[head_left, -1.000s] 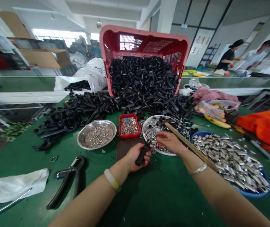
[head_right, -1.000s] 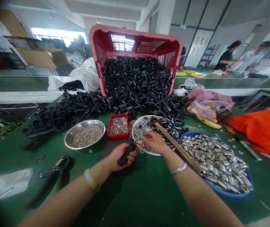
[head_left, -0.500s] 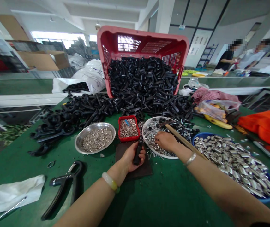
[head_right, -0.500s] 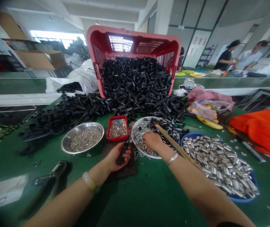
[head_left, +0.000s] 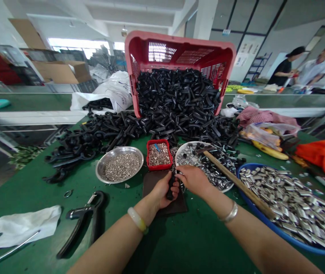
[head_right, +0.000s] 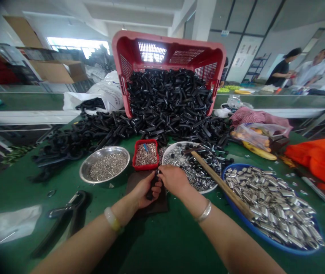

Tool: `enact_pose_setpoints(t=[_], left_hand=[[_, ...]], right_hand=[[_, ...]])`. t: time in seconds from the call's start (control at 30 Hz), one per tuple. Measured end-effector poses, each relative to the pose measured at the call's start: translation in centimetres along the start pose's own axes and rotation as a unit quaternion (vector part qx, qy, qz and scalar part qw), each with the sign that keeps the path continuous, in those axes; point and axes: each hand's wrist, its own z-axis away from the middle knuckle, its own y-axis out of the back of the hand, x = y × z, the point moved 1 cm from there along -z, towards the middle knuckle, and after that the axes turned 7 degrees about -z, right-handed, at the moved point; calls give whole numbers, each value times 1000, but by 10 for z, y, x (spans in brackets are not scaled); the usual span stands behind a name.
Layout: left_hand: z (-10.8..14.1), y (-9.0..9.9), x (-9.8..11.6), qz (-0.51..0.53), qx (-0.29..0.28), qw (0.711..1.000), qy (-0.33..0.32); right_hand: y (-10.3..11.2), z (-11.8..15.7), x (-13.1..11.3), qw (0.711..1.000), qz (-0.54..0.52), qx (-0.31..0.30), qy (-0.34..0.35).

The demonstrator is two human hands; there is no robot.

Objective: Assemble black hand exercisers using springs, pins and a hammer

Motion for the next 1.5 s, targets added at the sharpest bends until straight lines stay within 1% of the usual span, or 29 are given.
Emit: enact_pose_setpoints(t=[0.07, 0.13, 0.17, 0.23, 0.33, 0.4, 0.43, 0.53, 0.6, 0.67, 0.73, 0.8, 0.87, 0.9, 0.93, 0.97, 1.0, 1.03, 1.1, 1.13, 1.23, 1.33, 1.4, 1.5], left_hand=[[-1, 0, -2, -20, 17, 999, -26], [0, -1, -2, -37, 32, 997, -53], [0, -1, -2, -41, 35, 997, -56], [1, -1, 0, -38, 36, 998, -38], [3, -1, 4, -17, 37, 999, -3], [4, -1, 6, 3, 32, 999, 1], [4, 0, 6, 13, 28, 1000, -3], [3, 0, 6, 41, 18, 998, -37], [3, 1, 5, 60, 2, 997, -52], [4, 1, 5, 72, -10, 996, -46], [6, 1, 4, 71, -9, 997, -44], [6, 0, 5, 61, 6, 997, -54], [6, -1, 5, 55, 19, 996, -64], [6, -2, 5, 58, 21, 996, -66], [6, -2, 5, 64, 19, 996, -64], [5, -2, 5, 73, 12, 995, -61], [5, -2, 5, 81, 3, 995, -60], [5, -2, 5, 88, -7, 994, -60], [5, 0, 5, 91, -19, 994, -60], [6, 1, 5, 91, -21, 994, -60], [8, 3, 5, 91, -22, 994, -56], [9, 5, 6, 91, -31, 994, -51], [9, 6, 6, 94, -42, 994, -47], [7, 7, 6, 104, -56, 992, -50]], right_hand=[[-1, 0, -2, 999, 19, -16, -25], [-1, 1, -4, 998, 33, -19, -45], [-1, 1, -5, 998, 41, -18, -51], [-1, 4, -7, 997, 57, -19, -41], [-1, 7, -5, 997, 70, -20, 9], [-3, 7, -1, 998, 55, 1, 39], [-5, 7, 1, 998, 36, 19, 42], [-12, 4, 7, 997, -27, 74, 14], [-16, 1, 9, 996, -38, 85, 2], [-17, -1, 8, 997, -32, 66, 15], [-13, -4, 9, 998, -28, 36, 31], [-4, -9, 13, 997, -38, -18, 61], [7, -21, 24, 991, -51, -94, 86], [13, -29, 34, 989, -46, -123, 75], [19, -40, 45, 990, -27, -137, 39], [24, -52, 59, 993, 16, -114, -34], [27, -64, 73, 987, 64, -65, -132], [29, -76, 87, 979, 89, -36, -182], [25, -99, 109, 966, 107, -18, -234], [21, -108, 117, 963, 107, -16, -247], [9, -124, 127, 960, 91, -8, -266], [9, -121, 119, 964, 63, 27, -257], [15, -106, 105, 970, 44, 55, -234], [23, -65, 72, 982, -30, 83, -165]])
